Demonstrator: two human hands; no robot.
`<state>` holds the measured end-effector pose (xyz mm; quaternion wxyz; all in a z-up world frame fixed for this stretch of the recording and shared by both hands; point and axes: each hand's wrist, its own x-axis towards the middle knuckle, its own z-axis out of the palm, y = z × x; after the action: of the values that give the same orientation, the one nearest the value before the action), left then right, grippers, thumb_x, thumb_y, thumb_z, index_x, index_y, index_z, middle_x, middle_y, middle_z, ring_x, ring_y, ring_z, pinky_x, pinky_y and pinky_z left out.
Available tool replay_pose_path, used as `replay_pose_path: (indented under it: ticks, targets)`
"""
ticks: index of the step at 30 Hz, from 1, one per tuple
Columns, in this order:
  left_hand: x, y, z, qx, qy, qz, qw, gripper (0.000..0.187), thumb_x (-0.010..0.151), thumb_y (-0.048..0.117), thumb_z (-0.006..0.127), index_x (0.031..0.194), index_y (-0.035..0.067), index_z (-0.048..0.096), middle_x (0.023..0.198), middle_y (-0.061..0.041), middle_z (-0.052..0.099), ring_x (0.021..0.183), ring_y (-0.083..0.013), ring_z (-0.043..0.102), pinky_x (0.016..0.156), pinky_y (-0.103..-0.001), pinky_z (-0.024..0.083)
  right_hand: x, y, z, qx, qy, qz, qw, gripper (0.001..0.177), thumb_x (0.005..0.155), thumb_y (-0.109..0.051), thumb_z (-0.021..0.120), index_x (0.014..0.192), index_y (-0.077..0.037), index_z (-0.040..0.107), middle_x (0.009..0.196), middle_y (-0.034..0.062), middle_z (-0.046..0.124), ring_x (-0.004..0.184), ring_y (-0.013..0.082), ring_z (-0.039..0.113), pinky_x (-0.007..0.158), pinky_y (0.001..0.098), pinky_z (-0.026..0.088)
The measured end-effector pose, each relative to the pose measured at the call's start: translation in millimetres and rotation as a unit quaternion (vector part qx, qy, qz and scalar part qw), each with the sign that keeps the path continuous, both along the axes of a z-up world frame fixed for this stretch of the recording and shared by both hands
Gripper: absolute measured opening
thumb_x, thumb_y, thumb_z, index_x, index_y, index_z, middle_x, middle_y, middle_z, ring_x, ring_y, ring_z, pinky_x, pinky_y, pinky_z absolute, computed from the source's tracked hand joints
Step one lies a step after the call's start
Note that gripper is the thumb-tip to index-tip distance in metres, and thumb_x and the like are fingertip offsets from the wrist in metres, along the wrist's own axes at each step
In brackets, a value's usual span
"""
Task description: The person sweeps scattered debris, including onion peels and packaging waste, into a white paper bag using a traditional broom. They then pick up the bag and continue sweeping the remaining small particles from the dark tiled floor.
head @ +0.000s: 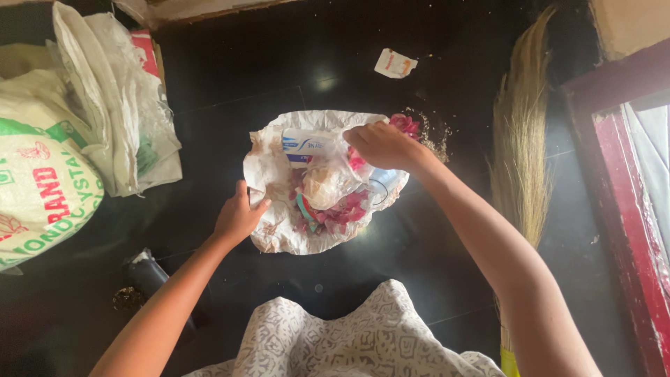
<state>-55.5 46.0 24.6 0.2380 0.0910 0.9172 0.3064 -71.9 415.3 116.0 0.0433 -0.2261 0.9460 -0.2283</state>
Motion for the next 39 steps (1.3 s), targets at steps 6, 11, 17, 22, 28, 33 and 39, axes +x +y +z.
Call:
replay_pose_path:
  ticks: [6,11,17,22,28,33,39]
  targets:
    - [-0.8,1.4,-9.0,-0.004,0.011,-0.002,1.000,0.050,0.090,0.035,0.071,0.114,0.001,0.042,0.093,-0.032,0.070,0.090,-0.0526,0.068,0.074,-0.058,0.054,12.5,-31.6,103.3,0.096,-0.106,-0.241,0.960,0.051,0.101,-0.047,0.060,0.084,0.000,0.073,0.087,0.0151,0.072,0.084,0.0311,0.071,0.078,0.0427,0.056]
    - [-1.1,5.6,-20.9,0.038,0.030,0.014,0.999,0.047,0.090,0.029,0.073,0.113,-0.001,0.044,0.093,-0.032,0.070,0.090,-0.0523,0.067,0.073,-0.056,0.053,17.9,-16.9,78.7,-0.250,-0.251,-0.256,0.899,0.055,0.107,-0.049,0.043,0.139,-0.005,0.052,0.138,0.0206,0.057,0.128,0.0276,0.055,0.102,0.0383,0.046]
    - [1.8,-7.7,-27.6,0.198,0.086,0.036,0.976,0.032,0.088,0.013,0.076,0.108,-0.001,0.054,0.090,-0.021,0.074,0.083,-0.0331,0.073,0.065,-0.040,0.056,87.8,91.9,-26.4,-0.081,-0.019,-0.360,0.929,0.080,0.105,-0.051,0.045,0.159,0.004,0.024,0.168,0.0307,0.023,0.159,0.0433,0.021,0.128,0.0487,0.021]
    - [12.7,-24.6,-40.5,0.219,0.093,0.103,0.966,0.029,0.086,0.007,0.074,0.106,-0.001,0.055,0.087,-0.014,0.072,0.075,-0.0084,0.066,0.060,-0.029,0.051,201.7,99.2,-102.8,0.133,-0.060,-0.432,0.890,0.112,0.096,-0.065,0.051,0.156,0.018,0.005,0.163,0.0413,0.001,0.156,0.0485,-0.002,0.126,0.0543,0.005]
    - [7.4,-23.7,-42.2,0.198,0.042,0.176,0.963,0.030,0.087,0.007,0.075,0.105,-0.001,0.053,0.073,-0.011,0.070,0.063,-0.0062,0.056,0.056,-0.027,0.045,158.2,100.9,-132.4,0.141,-0.080,-0.472,0.866,0.112,0.095,-0.069,0.045,0.160,0.011,0.002,0.169,0.0338,-0.001,0.159,0.0417,-0.006,0.128,0.0518,-0.001]
    - [-2.4,-19.7,-41.7,0.228,-0.014,0.206,0.952,0.035,0.085,0.006,0.075,0.110,0.000,0.052,0.083,-0.011,0.072,0.069,-0.0081,0.060,0.059,-0.026,0.046,70.8,102.2,-136.9,0.117,-0.027,-0.396,0.910,0.102,0.100,-0.061,0.044,0.161,0.009,0.001,0.171,0.0308,0.003,0.161,0.0386,-0.001,0.130,0.0510,0.003]
    - [-13.4,-20.1,-40.7,0.246,-0.094,0.218,0.940,0.036,0.085,0.004,0.075,0.114,0.001,0.054,0.088,-0.013,0.075,0.074,-0.0109,0.065,0.063,-0.025,0.048,-2.0,138.1,-120.3,-0.127,0.049,-0.371,0.919,0.069,0.111,-0.045,0.039,0.167,-0.010,0.017,0.175,0.0267,0.018,0.164,0.0411,0.013,0.130,0.0552,0.016]
